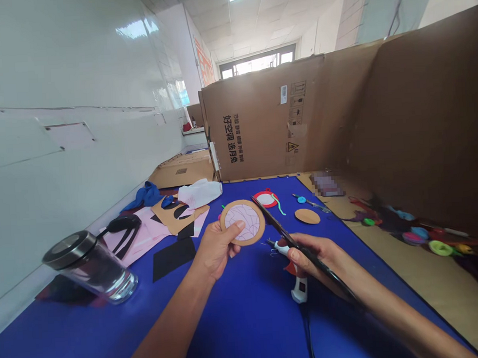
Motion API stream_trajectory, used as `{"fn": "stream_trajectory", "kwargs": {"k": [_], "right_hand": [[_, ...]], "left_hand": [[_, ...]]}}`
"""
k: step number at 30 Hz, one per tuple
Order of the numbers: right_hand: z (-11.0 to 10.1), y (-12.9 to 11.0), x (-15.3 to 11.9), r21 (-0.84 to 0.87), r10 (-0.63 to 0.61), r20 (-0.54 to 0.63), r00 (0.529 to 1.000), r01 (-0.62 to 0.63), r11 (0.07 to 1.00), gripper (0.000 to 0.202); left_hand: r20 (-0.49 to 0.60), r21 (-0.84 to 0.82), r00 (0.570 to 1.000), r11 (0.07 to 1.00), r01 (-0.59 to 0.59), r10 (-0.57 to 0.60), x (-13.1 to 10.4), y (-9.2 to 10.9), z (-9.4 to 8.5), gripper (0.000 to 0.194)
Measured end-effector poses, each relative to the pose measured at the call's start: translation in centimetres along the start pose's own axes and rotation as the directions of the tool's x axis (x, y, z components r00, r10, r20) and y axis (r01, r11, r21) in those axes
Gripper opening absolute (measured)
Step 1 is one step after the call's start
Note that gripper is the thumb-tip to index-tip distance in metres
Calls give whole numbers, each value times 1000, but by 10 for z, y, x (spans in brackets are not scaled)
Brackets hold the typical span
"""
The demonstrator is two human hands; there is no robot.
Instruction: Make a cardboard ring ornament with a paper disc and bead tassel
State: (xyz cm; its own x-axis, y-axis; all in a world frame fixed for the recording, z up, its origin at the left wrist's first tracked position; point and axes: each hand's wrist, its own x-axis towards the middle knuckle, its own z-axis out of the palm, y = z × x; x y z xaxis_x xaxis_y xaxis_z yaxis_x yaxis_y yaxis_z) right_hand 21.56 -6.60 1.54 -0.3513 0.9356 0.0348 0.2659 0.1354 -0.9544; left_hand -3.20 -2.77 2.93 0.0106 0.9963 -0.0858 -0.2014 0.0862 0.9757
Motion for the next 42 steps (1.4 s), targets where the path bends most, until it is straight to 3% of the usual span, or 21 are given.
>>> {"fn": "stream_trajectory", "kwargs": {"k": [33, 42], "right_hand": [[-2, 8, -1, -9, -24, 33, 999, 24, 1000, 67], [-7, 14, 2, -93, -10, -39, 999, 6, 996, 62]], "left_hand": [[2, 23, 1000, 999, 22, -22, 0, 1, -1, 55], [36, 41, 999, 999, 4, -5, 1, 1, -4, 51]]}}
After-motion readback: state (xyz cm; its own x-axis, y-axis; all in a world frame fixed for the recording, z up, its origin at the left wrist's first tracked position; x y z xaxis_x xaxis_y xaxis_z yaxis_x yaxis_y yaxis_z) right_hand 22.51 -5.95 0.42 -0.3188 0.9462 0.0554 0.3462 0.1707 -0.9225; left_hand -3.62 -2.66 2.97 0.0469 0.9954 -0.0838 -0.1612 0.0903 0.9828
